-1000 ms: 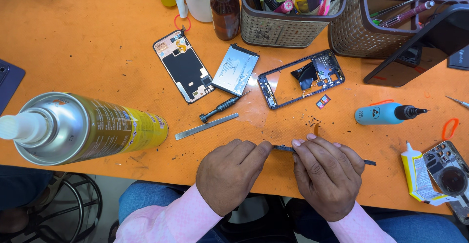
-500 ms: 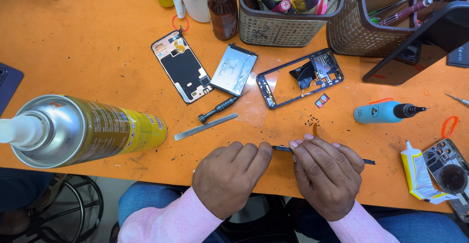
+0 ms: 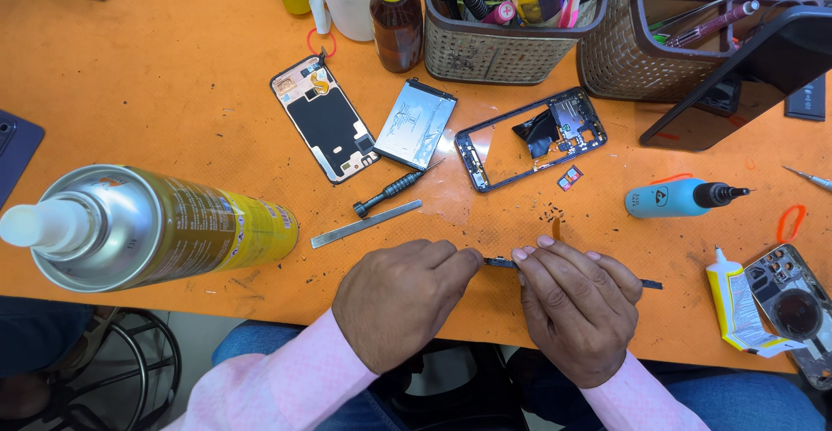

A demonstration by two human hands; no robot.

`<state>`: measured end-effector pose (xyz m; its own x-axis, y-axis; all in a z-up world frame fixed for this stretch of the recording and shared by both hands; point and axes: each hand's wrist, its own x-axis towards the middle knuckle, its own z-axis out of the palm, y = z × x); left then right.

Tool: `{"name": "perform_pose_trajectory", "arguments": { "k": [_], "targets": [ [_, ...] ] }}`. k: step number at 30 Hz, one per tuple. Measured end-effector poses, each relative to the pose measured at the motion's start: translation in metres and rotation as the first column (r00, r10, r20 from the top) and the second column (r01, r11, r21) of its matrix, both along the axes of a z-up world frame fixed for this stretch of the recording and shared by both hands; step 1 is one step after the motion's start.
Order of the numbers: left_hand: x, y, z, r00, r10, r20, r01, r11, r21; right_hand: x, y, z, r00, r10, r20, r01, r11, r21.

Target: The person applies liquid from a dispenser to the edge of a phone frame, pries the battery out of the chassis using a tool, and then peels off adhesive strips from the internal surface by hand.

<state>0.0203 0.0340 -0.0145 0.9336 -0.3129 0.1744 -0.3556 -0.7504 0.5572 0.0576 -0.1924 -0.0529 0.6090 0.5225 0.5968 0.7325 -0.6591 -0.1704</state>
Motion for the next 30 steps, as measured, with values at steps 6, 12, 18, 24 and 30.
{"name": "perform_pose_trajectory", "arguments": {
  "k": [6, 12, 18, 24, 30],
  "targets": [
    [0.003, 0.006, -0.001, 0.949, -0.186, 0.253, 0.122, 0.961, 0.248, 0.0, 0.001, 0.003, 1.0, 0.01, 0.002, -0.01, 1.0, 0.008],
    [0.006, 0.011, -0.003, 0.902, -0.252, 0.351, 0.138, 0.937, 0.32, 0.001, 0.0, 0.003, 1.0, 0.026, 0.0, -0.026, 0.999, 0.028],
    [0.01, 0.016, -0.003, 0.833, -0.308, 0.459, 0.122, 0.913, 0.389, 0.0, -0.001, 0.004, 1.0, 0.023, -0.021, -0.023, 0.999, 0.028],
    [0.01, 0.016, -0.006, 0.8, -0.323, 0.505, 0.083, 0.894, 0.441, 0.0, -0.002, 0.003, 0.999, 0.025, -0.028, -0.025, 0.999, 0.022],
    [0.01, 0.015, -0.008, 0.811, -0.312, 0.495, 0.089, 0.902, 0.422, 0.0, -0.001, 0.006, 0.999, 0.03, -0.02, -0.029, 1.0, 0.011]
  ]
}}
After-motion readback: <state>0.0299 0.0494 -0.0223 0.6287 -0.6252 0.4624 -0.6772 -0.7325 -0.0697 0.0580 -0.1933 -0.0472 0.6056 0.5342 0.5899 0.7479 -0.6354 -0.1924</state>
